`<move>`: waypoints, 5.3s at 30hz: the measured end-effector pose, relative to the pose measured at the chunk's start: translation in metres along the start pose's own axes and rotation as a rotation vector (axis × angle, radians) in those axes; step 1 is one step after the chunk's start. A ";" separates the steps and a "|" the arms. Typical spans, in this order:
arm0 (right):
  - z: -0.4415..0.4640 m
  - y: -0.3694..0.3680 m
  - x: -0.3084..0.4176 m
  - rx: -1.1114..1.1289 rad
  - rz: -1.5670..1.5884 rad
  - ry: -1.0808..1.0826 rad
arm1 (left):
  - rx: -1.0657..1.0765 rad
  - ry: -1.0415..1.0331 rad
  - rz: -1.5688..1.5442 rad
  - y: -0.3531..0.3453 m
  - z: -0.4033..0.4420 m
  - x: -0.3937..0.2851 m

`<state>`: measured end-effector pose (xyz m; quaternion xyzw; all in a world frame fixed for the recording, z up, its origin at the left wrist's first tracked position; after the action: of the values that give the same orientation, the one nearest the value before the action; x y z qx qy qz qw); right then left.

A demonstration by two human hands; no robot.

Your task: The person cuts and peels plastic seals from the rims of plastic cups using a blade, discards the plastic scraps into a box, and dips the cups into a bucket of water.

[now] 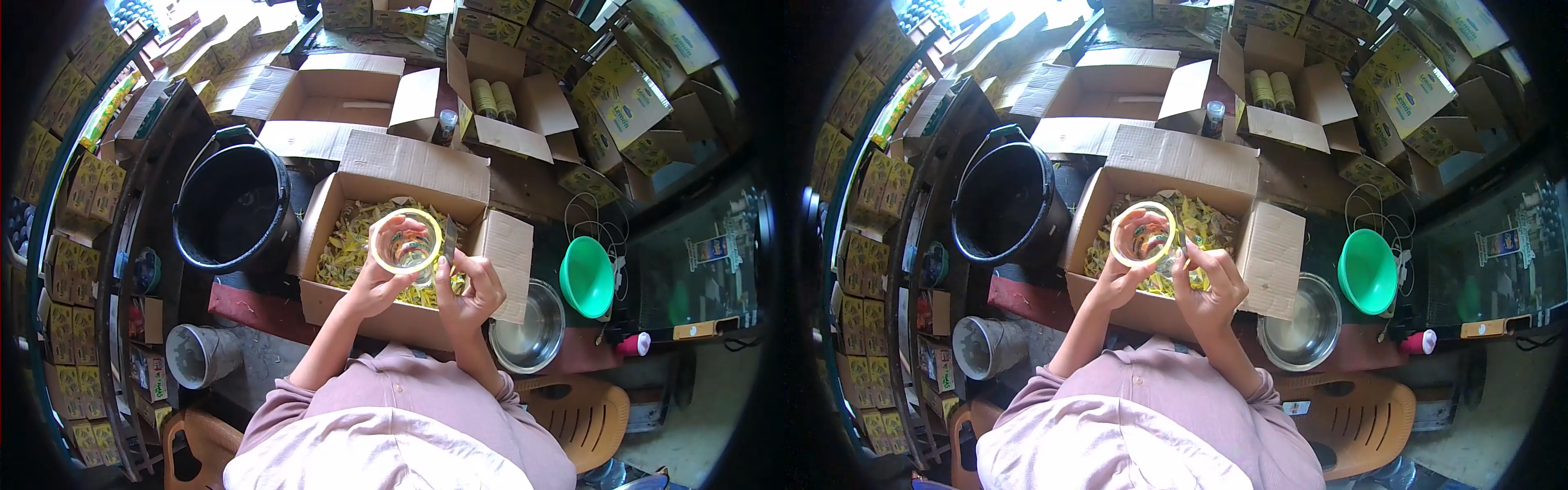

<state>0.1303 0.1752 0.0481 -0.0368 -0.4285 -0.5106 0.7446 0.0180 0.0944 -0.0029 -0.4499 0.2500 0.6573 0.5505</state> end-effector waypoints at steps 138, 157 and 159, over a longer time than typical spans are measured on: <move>0.001 0.002 0.012 0.028 0.019 0.031 | -0.067 0.047 -0.151 -0.003 -0.002 0.008; 0.001 -0.003 0.006 0.022 0.093 0.045 | 0.001 -0.006 0.475 0.002 -0.004 -0.015; -0.001 -0.003 0.006 0.019 0.081 0.031 | 0.004 -0.007 0.503 0.001 -0.005 -0.016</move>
<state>0.1294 0.1692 0.0502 -0.0393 -0.4198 -0.4765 0.7715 0.0186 0.0823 0.0085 -0.3703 0.3534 0.7746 0.3715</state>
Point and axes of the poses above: each hand's wrist, its own z-axis towards the middle knuckle, its own y-axis out of the back of the hand, x = y × z, the point moved 6 cm from there along z, towards the middle knuckle, and after that the axes turned 14 degrees about x, right-handed, at the moved point
